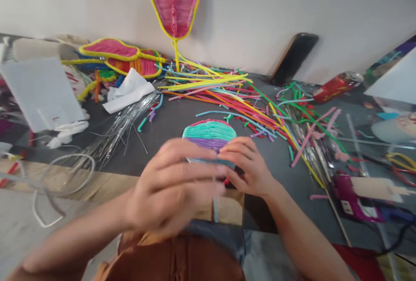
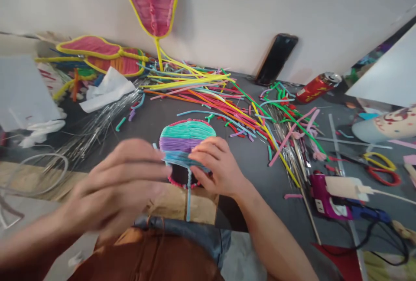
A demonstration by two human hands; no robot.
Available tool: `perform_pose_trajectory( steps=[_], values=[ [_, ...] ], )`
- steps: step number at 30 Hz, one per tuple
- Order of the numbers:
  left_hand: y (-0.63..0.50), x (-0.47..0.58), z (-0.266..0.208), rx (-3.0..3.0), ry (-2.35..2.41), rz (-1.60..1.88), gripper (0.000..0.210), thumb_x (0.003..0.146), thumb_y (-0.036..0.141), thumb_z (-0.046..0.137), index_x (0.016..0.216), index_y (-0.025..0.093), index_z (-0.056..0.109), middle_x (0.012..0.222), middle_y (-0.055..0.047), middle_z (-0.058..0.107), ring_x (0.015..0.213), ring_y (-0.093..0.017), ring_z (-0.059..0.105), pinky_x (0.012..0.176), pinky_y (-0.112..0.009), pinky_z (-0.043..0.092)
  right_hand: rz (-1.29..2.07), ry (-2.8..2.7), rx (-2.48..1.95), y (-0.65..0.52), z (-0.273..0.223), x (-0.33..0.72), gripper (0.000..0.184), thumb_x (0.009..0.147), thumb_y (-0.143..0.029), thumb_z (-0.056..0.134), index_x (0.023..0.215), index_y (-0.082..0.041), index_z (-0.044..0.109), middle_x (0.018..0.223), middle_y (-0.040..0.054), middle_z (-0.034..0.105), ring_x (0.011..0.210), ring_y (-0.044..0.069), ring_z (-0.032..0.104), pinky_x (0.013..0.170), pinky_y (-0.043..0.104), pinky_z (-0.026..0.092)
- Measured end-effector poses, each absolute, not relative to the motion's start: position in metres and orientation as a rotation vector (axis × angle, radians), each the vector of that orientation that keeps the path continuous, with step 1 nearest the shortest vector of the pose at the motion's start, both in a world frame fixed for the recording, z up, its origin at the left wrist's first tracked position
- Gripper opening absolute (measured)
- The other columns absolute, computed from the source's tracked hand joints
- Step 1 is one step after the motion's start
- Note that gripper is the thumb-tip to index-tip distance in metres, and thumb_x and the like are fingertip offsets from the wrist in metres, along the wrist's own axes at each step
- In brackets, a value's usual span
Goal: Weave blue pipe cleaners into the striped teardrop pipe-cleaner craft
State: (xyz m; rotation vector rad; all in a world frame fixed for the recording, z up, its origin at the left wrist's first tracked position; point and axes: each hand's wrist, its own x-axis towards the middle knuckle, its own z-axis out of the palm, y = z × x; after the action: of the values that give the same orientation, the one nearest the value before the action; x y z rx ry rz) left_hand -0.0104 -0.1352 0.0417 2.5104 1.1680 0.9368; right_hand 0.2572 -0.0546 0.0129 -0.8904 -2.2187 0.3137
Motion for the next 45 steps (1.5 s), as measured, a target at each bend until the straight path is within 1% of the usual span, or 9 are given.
perform_pose_trajectory(
  steps=[2,5,7,10,13,20,26,37,45],
  values=[
    [-0.082,0.006,0.032,2.686,0.987,1.081,0.025,0.08,0.027,0.061,0.101,0.041,0.063,0.104,0.007,0.071,0.109,-0.024,0.058,0.097,-0.053,0.039,0.373,-2.326,-0.873,-0.055,0.013,0.254,0.018,0.08,-0.034,0.064,0.092,-0.021,0.063,0.101,0.0066,0.067,0.106,0.025,0.052,0.092,0.045,0.043],
    [-0.039,0.023,0.016,2.84,0.812,1.262,0.018,0.077,0.018,0.064,0.088,0.032,0.064,0.095,0.008,0.073,0.107,-0.019,0.059,0.102,-0.045,0.034,0.387,-2.443,-0.923,-0.055,0.013,0.251,0.031,0.075,-0.049,0.067,0.083,-0.02,0.063,0.106,0.0073,0.065,0.112,0.027,0.048,0.098,0.049,0.035],
    [-0.036,0.028,0.01,2.886,0.766,1.232,0.015,0.077,0.017,0.065,0.086,0.03,0.064,0.093,0.008,0.073,0.107,-0.017,0.057,0.106,-0.042,0.029,0.389,-2.484,-0.965,-0.056,0.014,0.25,0.029,0.076,-0.049,0.066,0.079,-0.02,0.063,0.106,0.0066,0.065,0.114,0.028,0.046,0.101,0.051,0.029],
    [-0.044,0.029,0.008,2.931,0.766,1.075,0.014,0.08,0.016,0.064,0.087,0.029,0.064,0.092,0.01,0.073,0.107,-0.016,0.056,0.112,-0.042,0.018,0.41,-2.507,-1.019,-0.057,0.014,0.25,0.023,0.078,-0.042,0.064,0.075,-0.02,0.062,0.105,0.0052,0.065,0.117,0.027,0.044,0.105,0.052,0.022],
    [-0.047,0.029,0.006,2.94,0.816,0.959,0.014,0.083,0.016,0.061,0.089,0.028,0.065,0.089,0.009,0.072,0.106,-0.016,0.055,0.113,-0.043,0.012,0.432,-2.518,-1.054,-0.057,0.013,0.249,0.021,0.079,-0.04,0.063,0.076,-0.02,0.063,0.105,0.0049,0.065,0.118,0.027,0.043,0.107,0.053,0.019],
    [-0.045,0.03,-0.003,2.964,0.8,0.784,0.01,0.086,0.017,0.058,0.089,0.025,0.064,0.083,0.006,0.069,0.108,-0.018,0.053,0.11,-0.05,0.015,0.45,-2.535,-1.066,-0.057,0.008,0.248,0.006,0.08,-0.027,0.062,0.08,-0.023,0.067,0.106,0.0018,0.065,0.117,0.026,0.044,0.106,0.053,0.019],
    [-0.045,0.031,-0.004,2.979,0.811,0.737,0.01,0.087,0.018,0.057,0.087,0.025,0.064,0.079,0.006,0.068,0.108,-0.019,0.053,0.11,-0.051,0.013,0.377,-2.618,-1.006,-0.058,0.01,0.253,0.014,0.08,-0.019,0.061,0.07,-0.025,0.068,0.106,-0.0004,0.066,0.115,0.025,0.044,0.105,0.054,0.02],
    [-0.044,0.032,-0.003,2.978,0.82,0.697,0.013,0.088,0.017,0.055,0.085,0.025,0.064,0.075,0.004,0.068,0.107,-0.02,0.053,0.107,-0.054,0.017,0.184,-2.688,-1.021,-0.067,0.012,0.249,0.014,0.081,-0.017,0.06,0.07,-0.023,0.067,0.096,0.0018,0.067,0.104,0.023,0.046,0.105,0.053,0.024],
    [-0.045,0.031,-0.006,2.966,0.811,0.663,0.012,0.088,0.016,0.054,0.085,0.025,0.063,0.079,0.004,0.069,0.112,-0.021,0.05,0.108,-0.055,0.012,0.193,-2.699,-1.002,-0.067,0.01,0.246,0.014,0.082,-0.016,0.06,0.071,-0.022,0.065,0.092,0.0019,0.067,0.101,0.023,0.048,0.104,0.053,0.026]
  ],
)
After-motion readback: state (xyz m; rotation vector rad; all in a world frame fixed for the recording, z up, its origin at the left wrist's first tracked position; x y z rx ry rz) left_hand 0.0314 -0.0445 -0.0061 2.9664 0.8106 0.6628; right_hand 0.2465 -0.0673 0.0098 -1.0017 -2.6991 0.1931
